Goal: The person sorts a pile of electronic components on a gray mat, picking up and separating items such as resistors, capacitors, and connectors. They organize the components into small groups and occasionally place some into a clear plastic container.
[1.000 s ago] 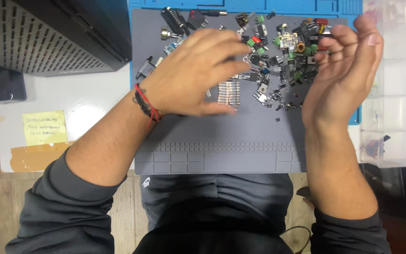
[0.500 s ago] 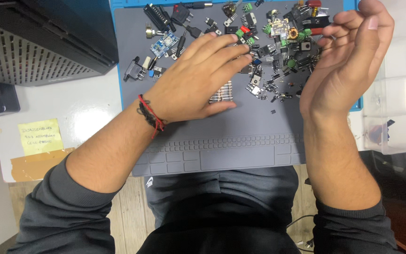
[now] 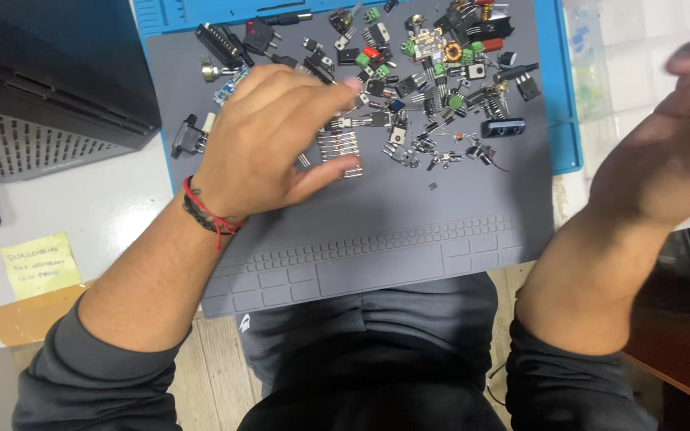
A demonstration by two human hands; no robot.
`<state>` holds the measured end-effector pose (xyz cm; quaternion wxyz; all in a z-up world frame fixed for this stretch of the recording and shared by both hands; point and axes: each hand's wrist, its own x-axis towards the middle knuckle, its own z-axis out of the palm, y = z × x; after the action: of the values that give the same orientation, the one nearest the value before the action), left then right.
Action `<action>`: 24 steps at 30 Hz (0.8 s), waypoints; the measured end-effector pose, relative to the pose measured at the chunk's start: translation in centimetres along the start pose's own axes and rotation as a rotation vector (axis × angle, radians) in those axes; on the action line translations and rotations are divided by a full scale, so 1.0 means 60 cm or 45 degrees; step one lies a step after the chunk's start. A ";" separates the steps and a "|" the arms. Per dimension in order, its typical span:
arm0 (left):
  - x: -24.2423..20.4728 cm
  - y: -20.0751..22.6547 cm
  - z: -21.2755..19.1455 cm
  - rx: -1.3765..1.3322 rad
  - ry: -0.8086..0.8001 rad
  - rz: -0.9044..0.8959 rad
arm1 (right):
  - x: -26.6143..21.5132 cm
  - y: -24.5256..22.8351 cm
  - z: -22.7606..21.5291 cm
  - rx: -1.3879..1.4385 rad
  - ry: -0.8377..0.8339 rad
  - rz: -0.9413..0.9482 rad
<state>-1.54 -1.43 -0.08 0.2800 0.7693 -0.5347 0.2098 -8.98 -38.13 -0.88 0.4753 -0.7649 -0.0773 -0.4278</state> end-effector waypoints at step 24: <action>-0.002 -0.002 0.000 0.008 0.124 -0.030 | 0.027 0.073 0.148 -0.742 -0.660 -0.223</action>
<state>-1.47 -1.33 -0.16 0.3059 0.7652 -0.5106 0.2454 -0.50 -33.91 -4.21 0.1646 -0.9409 -0.1351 -0.2634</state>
